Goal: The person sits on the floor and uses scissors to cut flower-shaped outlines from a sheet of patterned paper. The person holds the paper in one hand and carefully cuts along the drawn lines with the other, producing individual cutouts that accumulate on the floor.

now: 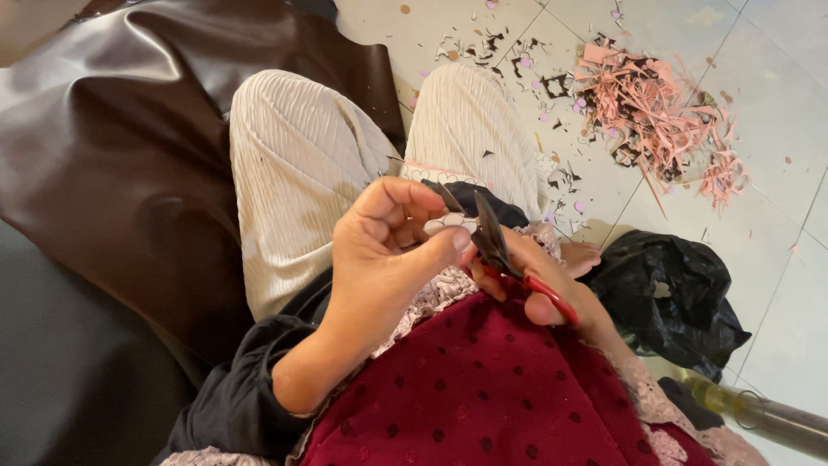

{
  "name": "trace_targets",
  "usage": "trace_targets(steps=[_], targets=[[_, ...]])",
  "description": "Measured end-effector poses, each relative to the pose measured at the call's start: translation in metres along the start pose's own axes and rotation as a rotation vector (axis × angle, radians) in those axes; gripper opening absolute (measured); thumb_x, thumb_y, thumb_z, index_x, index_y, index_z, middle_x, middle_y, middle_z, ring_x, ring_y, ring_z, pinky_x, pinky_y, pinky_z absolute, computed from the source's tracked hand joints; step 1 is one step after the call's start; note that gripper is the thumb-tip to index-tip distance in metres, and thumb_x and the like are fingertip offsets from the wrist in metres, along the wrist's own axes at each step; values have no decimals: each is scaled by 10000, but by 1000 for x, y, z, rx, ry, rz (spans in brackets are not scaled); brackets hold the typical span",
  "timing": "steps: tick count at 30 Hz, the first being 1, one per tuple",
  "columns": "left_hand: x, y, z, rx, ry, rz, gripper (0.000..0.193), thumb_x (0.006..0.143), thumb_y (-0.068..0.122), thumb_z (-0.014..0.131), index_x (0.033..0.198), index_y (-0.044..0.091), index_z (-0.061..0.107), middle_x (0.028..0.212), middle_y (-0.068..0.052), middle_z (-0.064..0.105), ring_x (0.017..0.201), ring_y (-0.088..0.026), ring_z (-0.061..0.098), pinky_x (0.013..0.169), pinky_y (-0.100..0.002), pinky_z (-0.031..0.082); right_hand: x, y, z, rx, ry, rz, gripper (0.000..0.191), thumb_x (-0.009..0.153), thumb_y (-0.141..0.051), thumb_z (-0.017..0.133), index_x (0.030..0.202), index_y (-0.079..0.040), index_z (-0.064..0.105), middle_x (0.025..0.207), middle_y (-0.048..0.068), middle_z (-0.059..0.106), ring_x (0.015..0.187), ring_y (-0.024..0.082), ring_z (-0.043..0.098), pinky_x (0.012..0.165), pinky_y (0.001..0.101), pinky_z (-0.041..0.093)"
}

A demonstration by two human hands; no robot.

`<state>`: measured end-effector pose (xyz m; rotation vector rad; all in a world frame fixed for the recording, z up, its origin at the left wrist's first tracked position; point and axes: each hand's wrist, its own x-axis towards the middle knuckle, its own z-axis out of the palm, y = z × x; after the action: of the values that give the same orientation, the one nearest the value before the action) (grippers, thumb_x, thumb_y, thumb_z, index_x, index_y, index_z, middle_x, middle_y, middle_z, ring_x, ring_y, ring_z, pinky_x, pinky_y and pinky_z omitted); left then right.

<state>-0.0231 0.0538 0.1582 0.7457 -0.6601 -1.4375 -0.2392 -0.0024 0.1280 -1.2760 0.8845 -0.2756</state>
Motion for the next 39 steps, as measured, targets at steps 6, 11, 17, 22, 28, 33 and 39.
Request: trace_targets(steps=[6, 11, 17, 22, 28, 33, 39], targets=[[0, 0, 2, 16, -26, 23, 304, 888, -80, 753, 1108, 0, 560, 1011, -87, 709, 868, -105, 691, 783, -242, 578, -1, -7, 4, -81, -83, -271, 1231, 602, -1024, 578, 1335, -36, 541, 755, -25, 476, 614, 81, 424, 568, 241, 304], [0, 1, 2, 5, -36, 16, 294, 889, -81, 750, 1095, 1, 557, 1002, -94, 715, 860, -116, 699, 781, -247, 587, -4, -4, 4, -73, -66, -290, 1281, 591, -1044, 545, 1363, -23, 551, 722, -42, 461, 610, 64, 424, 566, 231, 282], [1, 0, 0, 45, -9, 17, 271, 902, -66, 746, 1090, -1, 561, 998, -79, 707, 890, -103, 694, 801, -241, 585, 2, 11, -7, 4, -21, -81, 886, 743, -818, 696, 1127, -25, 606, 597, 18, 500, 485, 93, 436, 486, 238, 297], [3, -2, -5, -29, -11, 3, 228, 923, -59, 726, 1113, -24, 604, 1015, -72, 708, 896, -96, 689, 814, -244, 586, -1, 13, -8, 22, 4, -184, 838, 788, -772, 737, 1154, -33, 589, 646, -5, 512, 539, 82, 446, 519, 238, 303], [4, -1, -10, -3, 19, 56, 204, 975, -49, 690, 1176, -50, 655, 978, -81, 718, 876, -91, 683, 818, -232, 575, -10, 3, -11, -221, 45, -351, 935, 708, -820, 722, 1257, -70, 619, 659, -84, 440, 578, 33, 374, 556, 215, 260], [3, 0, -8, -35, 6, 110, 265, 975, -77, 694, 1238, -62, 665, 1052, -37, 702, 917, -58, 648, 820, -193, 532, -16, 9, -13, -267, 84, -368, 823, 758, -692, 832, 1225, -53, 605, 648, -75, 447, 571, 43, 370, 540, 238, 276], [4, 3, -5, 38, 25, 128, 371, 956, -78, 716, 1318, -53, 640, 1043, -45, 714, 926, -50, 657, 811, -179, 533, -15, 20, -17, -355, 126, -418, 745, 780, -640, 803, 1222, -65, 632, 610, -78, 445, 544, 33, 364, 521, 232, 258]])
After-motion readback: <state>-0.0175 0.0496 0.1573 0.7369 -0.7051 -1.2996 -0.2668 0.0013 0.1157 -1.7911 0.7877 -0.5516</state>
